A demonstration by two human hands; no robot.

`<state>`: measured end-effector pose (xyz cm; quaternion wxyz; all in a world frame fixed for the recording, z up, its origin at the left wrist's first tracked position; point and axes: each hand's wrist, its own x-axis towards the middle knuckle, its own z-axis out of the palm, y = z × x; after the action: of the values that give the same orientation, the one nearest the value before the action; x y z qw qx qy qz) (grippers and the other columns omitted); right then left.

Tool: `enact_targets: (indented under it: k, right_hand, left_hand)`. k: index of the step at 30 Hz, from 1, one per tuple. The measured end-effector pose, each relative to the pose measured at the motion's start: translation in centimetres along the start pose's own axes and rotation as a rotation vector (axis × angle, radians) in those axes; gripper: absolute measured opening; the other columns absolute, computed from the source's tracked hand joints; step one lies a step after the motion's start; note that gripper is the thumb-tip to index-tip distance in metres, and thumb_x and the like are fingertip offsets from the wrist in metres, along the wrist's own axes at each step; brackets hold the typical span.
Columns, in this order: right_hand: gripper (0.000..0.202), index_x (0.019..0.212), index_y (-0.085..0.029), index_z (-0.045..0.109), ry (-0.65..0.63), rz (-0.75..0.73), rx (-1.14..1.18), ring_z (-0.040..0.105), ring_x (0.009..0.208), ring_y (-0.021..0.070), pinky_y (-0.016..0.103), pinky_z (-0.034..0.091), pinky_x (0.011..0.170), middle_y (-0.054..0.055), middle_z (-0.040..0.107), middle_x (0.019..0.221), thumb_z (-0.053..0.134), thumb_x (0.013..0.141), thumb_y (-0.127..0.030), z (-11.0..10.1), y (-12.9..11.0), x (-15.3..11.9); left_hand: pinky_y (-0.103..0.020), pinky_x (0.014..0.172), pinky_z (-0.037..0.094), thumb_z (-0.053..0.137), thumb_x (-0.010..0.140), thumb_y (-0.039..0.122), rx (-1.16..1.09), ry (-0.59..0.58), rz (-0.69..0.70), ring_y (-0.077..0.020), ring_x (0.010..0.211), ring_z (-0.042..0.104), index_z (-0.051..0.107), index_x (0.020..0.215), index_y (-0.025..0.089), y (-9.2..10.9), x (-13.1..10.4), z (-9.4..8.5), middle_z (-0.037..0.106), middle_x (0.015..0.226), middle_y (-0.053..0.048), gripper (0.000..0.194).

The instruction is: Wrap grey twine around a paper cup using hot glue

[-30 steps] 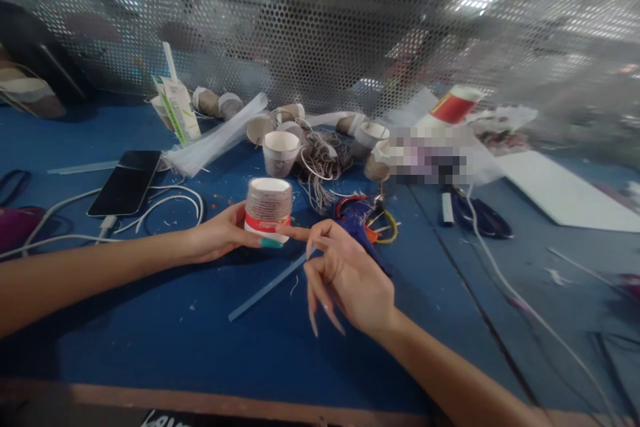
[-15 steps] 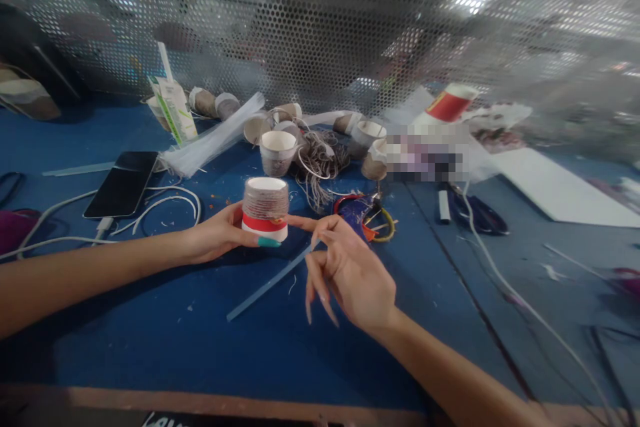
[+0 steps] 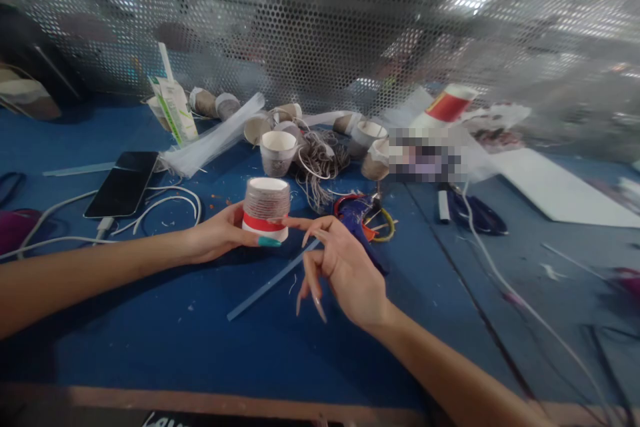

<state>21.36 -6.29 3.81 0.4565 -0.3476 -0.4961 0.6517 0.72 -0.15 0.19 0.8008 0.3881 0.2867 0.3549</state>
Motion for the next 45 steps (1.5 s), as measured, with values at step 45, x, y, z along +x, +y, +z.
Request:
enact_targets:
  k: [45]
  right_hand:
    - [0.021,0.090,-0.021,0.053,0.000,0.000,-0.010,0.051,0.039,0.0044,0.027,0.051,0.032,0.011,0.059,0.134,0.040,0.095,-0.037,-0.4,0.3,0.1]
  left_hand:
    - [-0.033,0.089,0.051,0.089,0.047,0.005,-0.011,0.012,-0.012,-0.0163,0.087,0.068,0.067,0.101,0.013,0.2,-0.2,0.4,0.073,0.096,-0.006,0.058]
